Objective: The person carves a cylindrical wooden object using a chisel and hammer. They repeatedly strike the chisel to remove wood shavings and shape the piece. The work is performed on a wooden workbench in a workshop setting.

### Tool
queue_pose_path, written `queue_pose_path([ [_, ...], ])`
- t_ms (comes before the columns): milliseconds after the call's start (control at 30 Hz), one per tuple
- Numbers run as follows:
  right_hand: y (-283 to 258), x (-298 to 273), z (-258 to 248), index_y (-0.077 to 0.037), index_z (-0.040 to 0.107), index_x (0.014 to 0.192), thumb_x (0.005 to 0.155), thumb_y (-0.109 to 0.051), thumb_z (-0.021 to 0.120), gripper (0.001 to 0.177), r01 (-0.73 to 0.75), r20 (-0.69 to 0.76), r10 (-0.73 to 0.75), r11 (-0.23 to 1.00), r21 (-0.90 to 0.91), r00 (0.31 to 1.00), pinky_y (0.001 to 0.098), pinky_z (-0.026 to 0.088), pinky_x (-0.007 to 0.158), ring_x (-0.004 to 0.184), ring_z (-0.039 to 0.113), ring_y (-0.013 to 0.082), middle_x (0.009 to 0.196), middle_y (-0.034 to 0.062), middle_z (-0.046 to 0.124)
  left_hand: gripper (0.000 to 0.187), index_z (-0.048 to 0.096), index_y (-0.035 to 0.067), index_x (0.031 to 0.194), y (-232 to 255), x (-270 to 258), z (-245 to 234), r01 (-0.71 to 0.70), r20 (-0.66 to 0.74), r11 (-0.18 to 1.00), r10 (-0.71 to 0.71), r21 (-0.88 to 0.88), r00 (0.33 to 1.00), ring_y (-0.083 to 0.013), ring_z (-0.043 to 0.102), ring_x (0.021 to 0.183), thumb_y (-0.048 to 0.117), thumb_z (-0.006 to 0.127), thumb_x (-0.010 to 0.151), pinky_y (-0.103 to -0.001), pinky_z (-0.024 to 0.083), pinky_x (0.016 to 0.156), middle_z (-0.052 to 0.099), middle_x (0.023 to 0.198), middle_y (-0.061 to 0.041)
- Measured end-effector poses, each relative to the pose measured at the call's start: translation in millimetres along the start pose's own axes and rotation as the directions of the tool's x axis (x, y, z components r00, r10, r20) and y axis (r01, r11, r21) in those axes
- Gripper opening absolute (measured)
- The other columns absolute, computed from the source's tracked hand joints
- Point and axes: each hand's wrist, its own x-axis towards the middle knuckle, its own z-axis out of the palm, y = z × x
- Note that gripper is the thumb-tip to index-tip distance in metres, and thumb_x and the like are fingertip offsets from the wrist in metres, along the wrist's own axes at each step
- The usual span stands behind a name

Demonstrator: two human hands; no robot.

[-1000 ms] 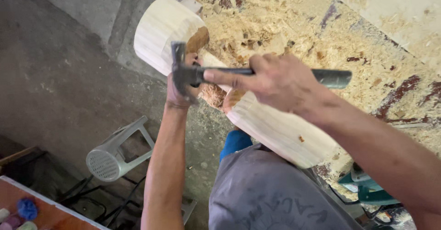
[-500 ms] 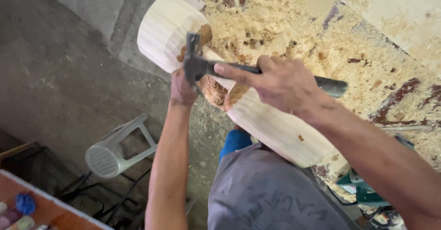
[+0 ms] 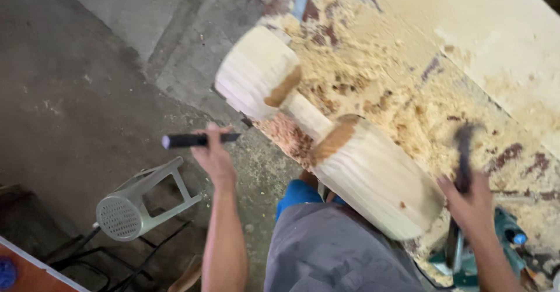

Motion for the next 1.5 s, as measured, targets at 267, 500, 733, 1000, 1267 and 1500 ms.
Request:
queue_pose_path([
  [267, 49, -77, 37, -0.005, 0.055, 0.131, 0.096, -0.039, 0.067, 0.05, -0.53, 0.196, 0.508, 0.679, 0.508, 0.839, 0.0346, 0.047, 0.086, 0.101, 0.059, 0.0177, 0.115, 0.0053, 0.062, 0.03, 0.066, 0.003, 0.118, -14, 117, 11, 0.088, 0.256, 0.995, -0.099, 0.054, 0.962, -0.0194, 0.062, 0.113, 0.028, 0.065, 0.101, -0.038, 0.048, 0.099, 0.067, 0.121, -0.008],
  [500, -16, -98, 64, -0.008, 0.041, 0.157, 0.101, -0.04, 0.052, 0.065, -0.441, 0.301, 0.507, 0.182, 0.879, 0.808, 0.0462, 0.042, 0.11, 0.135, 0.055, 0.0257, 0.151, 0.0084, 0.057, 0.027, 0.064, 0.004, 0.119, -70, 120, 29, 0.072, 0.366, 0.992, -0.105, 0.101, 0.925, -0.0125, 0.055, 0.106, 0.026, 0.066, 0.103, -0.029, 0.045, 0.097, 0.063, 0.113, -0.001],
  [733, -27, -89, 49, -0.009, 0.041, 0.157, 0.102, -0.035, 0.047, 0.061, -0.524, 0.328, 0.574, 0.215, 0.824, 0.75, 0.0506, 0.04, 0.11, 0.134, 0.054, 0.0289, 0.151, 0.0092, 0.056, 0.04, 0.06, 0.002, 0.117, -28, 107, 49, 0.049, 0.29, 0.939, -0.154, 0.34, 0.945, -0.0222, 0.059, 0.095, 0.039, 0.062, 0.102, -0.037, 0.049, 0.087, 0.063, 0.101, -0.011],
  [1000, 0, -49, 25, -0.002, 0.051, 0.148, 0.099, -0.027, 0.058, 0.055, -0.716, 0.434, 0.652, 0.249, 0.652, 0.622, 0.0505, 0.052, 0.096, 0.114, 0.065, 0.0274, 0.134, 0.0135, 0.066, 0.054, 0.065, 0.002, 0.117, 39, 116, 100, -0.299, 0.36, 0.421, -0.074, 0.856, 0.93, -0.0427, 0.067, 0.099, 0.051, 0.064, 0.096, -0.052, 0.05, 0.092, 0.071, 0.101, -0.024],
  [1267, -22, -57, 24, 0.005, 0.065, 0.119, 0.095, -0.037, 0.079, 0.05, -0.451, -0.231, 0.414, 0.882, -0.136, 0.88, 0.0487, 0.052, 0.088, 0.102, 0.066, 0.0388, 0.112, 0.0263, 0.069, 0.028, 0.066, 0.005, 0.103, 91, 108, 67, 0.002, 0.107, 0.993, -0.014, 0.114, 0.994, -0.0293, 0.074, 0.09, 0.033, 0.065, 0.101, -0.039, 0.058, 0.079, 0.068, 0.095, -0.015],
  [1500, -79, -55, 28, -0.002, 0.064, 0.105, 0.083, -0.041, 0.078, 0.046, -0.292, -0.057, 0.292, 0.886, -0.361, 0.955, 0.0467, 0.052, 0.068, 0.07, 0.066, 0.0338, 0.078, 0.0173, 0.069, 0.015, 0.054, 0.006, 0.106, 78, 74, 71, 0.34, 0.298, 0.936, -0.3, -0.092, 0.906, -0.0243, 0.076, 0.108, 0.01, 0.062, 0.094, -0.036, 0.061, 0.095, 0.068, 0.112, -0.012],
])
